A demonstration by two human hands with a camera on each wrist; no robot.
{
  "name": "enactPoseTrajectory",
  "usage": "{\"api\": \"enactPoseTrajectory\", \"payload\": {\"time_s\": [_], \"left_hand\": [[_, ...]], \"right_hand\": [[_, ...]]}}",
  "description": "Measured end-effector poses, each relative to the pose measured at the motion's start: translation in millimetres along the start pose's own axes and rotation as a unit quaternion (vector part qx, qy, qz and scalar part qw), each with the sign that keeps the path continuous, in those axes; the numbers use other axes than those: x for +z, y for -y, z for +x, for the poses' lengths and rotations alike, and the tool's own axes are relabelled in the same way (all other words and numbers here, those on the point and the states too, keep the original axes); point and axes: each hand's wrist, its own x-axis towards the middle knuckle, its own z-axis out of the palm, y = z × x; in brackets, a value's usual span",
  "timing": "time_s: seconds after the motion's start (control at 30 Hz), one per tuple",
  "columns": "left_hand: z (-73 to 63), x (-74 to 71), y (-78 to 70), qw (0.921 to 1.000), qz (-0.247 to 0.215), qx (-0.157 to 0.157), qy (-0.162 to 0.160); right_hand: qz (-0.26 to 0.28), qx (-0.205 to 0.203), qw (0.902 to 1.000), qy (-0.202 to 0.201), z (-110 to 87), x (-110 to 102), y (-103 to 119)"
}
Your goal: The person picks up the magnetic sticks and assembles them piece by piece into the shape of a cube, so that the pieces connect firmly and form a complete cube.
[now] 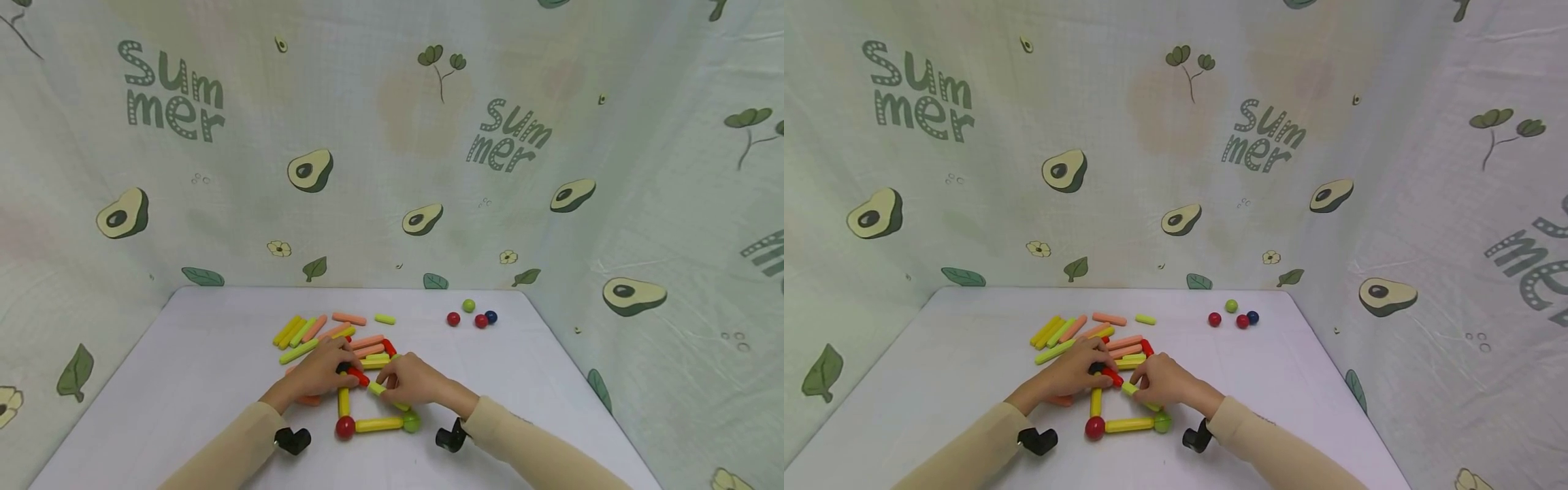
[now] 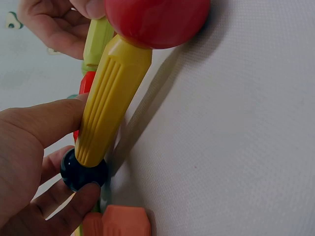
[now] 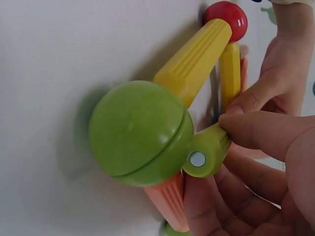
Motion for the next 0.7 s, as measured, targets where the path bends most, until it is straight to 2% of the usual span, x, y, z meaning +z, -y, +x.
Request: {"api": "enactPoseTrajectory", "payload": {"time_s": [0.43, 0.7], "left_hand": [[-1.3, -1.5, -2.9, 1.0000, 0.003, -0.005, 0.001], [-2.1, -1.5, -4.0, 1.0000, 0.002, 0.005, 0.000]], "right_hand": [[0.016, 0.002, 0.9998, -0.011, -0.6, 3.3, 4.2], [0.019, 0.000, 0.9997, -0.016, -1.4, 7.3, 1.8]]}}
